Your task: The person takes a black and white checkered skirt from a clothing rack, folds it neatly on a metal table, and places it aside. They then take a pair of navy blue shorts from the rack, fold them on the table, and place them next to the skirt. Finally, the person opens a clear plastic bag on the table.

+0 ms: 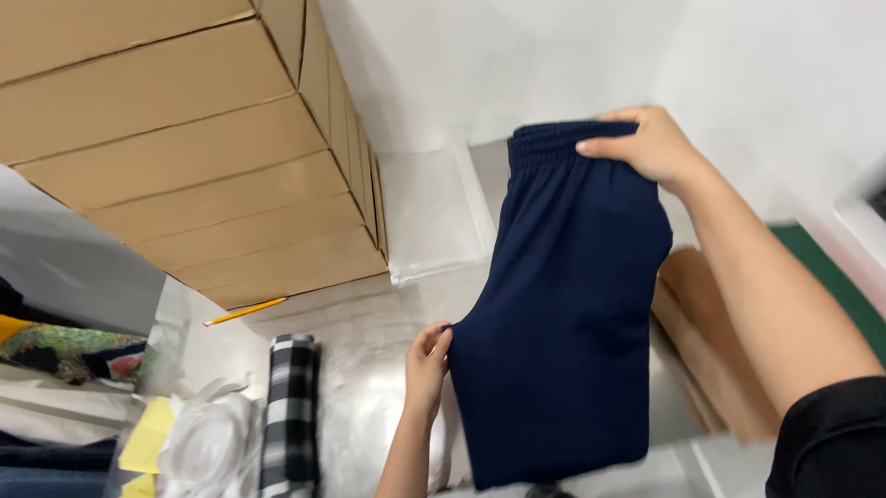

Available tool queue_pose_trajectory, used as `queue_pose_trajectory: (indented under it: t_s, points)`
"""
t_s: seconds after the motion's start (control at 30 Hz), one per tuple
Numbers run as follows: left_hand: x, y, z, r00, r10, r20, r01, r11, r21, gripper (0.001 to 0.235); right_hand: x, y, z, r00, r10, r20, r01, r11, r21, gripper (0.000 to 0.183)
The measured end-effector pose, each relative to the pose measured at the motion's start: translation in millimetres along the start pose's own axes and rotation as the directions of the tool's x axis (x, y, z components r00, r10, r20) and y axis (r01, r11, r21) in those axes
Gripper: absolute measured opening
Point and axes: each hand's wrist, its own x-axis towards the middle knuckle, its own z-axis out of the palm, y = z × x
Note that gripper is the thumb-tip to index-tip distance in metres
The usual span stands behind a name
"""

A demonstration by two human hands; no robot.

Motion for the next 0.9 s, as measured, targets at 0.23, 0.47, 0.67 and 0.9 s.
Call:
queue_pose_trajectory:
  t_s: [0.23, 0.47, 0.67, 0.9]
  points:
    - [49.1, -28.2, 22.7, 0.985, 0.013, -0.169, 0.028, 0.971, 0.238, 0.016, 111.6, 121.2, 34.5, 0.961, 0.225, 0.161, -0.241, 0.967, 0.084, 0.034]
    - [73.8, -23.5, 66.4, 0.970, 0.033, -0.240, 0.086, 0.881, 0.465, 0.017, 168.8, 242.1, 69.3, 0.868, 0.432, 0.246, -0.456, 0.889, 0.048, 0.048]
    - [68.5, -17.8, 85.8, 0.958, -0.073, -0.277, 0.198, 0.867, 0.457, 0.025, 172.3, 320.7, 100.0, 0.854, 0.460, 0.243, -0.422, 0.886, -0.195, 0.051]
    - [46.4, -8.2, 98.2, 0.975, 0.100, -0.198, 0.058, 0.747, 0.662, 0.042, 192.5, 288.7, 101.7, 0.826, 0.338, 0.451, 0.107, 0.692, -0.714, 0.078]
